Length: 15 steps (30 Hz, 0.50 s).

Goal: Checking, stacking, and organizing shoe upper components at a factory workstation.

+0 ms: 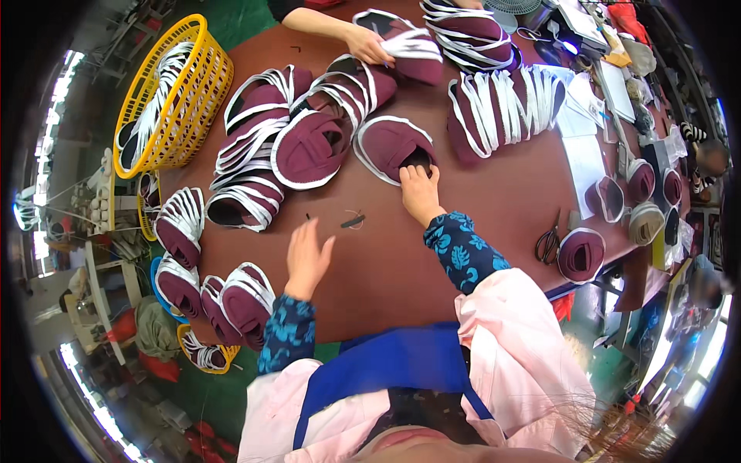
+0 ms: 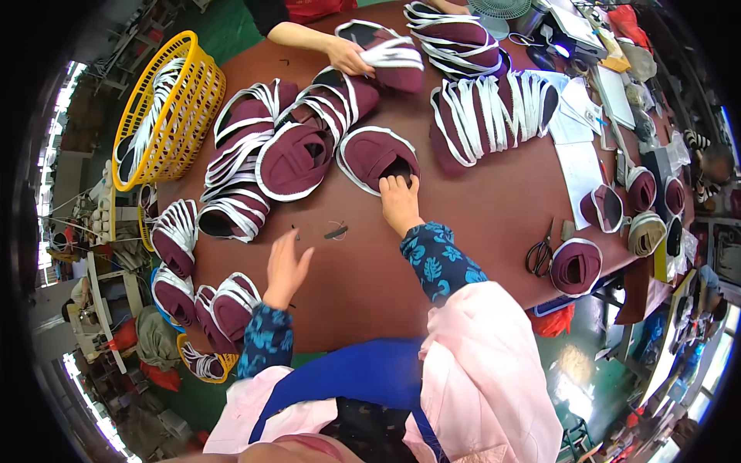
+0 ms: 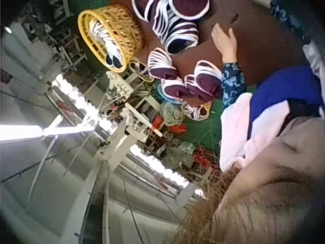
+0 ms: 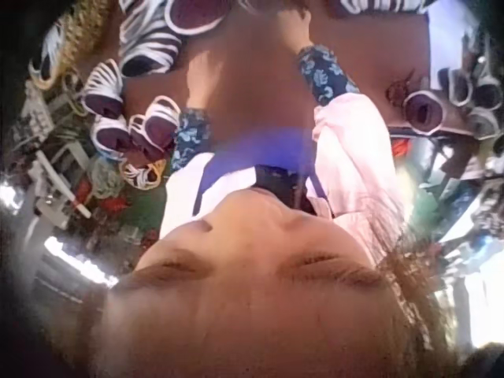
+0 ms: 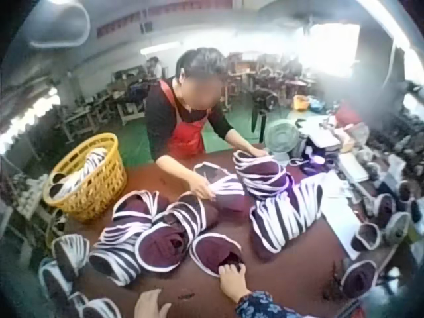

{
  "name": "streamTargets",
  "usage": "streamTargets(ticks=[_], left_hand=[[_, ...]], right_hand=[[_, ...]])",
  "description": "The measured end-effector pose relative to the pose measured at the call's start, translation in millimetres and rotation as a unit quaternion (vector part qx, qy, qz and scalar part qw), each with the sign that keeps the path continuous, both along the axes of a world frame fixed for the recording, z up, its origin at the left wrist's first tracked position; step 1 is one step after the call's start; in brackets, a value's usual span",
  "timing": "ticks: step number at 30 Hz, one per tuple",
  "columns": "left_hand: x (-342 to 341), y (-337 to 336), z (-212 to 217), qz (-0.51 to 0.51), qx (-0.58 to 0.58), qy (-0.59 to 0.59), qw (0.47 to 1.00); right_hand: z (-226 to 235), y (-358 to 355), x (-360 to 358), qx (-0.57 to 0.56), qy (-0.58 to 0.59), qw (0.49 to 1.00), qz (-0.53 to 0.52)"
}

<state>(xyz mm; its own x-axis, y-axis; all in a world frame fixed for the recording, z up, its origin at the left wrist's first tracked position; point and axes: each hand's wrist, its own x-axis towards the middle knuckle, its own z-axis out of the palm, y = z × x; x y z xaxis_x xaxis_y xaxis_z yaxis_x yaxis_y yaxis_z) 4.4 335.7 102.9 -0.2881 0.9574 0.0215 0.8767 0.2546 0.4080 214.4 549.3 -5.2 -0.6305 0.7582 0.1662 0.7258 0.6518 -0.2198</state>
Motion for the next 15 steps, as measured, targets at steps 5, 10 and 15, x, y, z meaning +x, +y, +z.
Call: streamTargets(ticks=[5,10,15], left_hand=[[-1,152,-54,-0.034,0.078,0.061,0.995],[-9,216,-88,0.039,0.025,0.193,0.98],[-17,193,-116,-0.015,-0.078,0.277,0.957]], right_hand=[[-4,2,8,-0.031,-0.011,0.999,-0.019],[-4,7,16,-0.065,-0.046,0.997,0.001],[20,8,42,-0.191,0.041,0.98,0.032]])
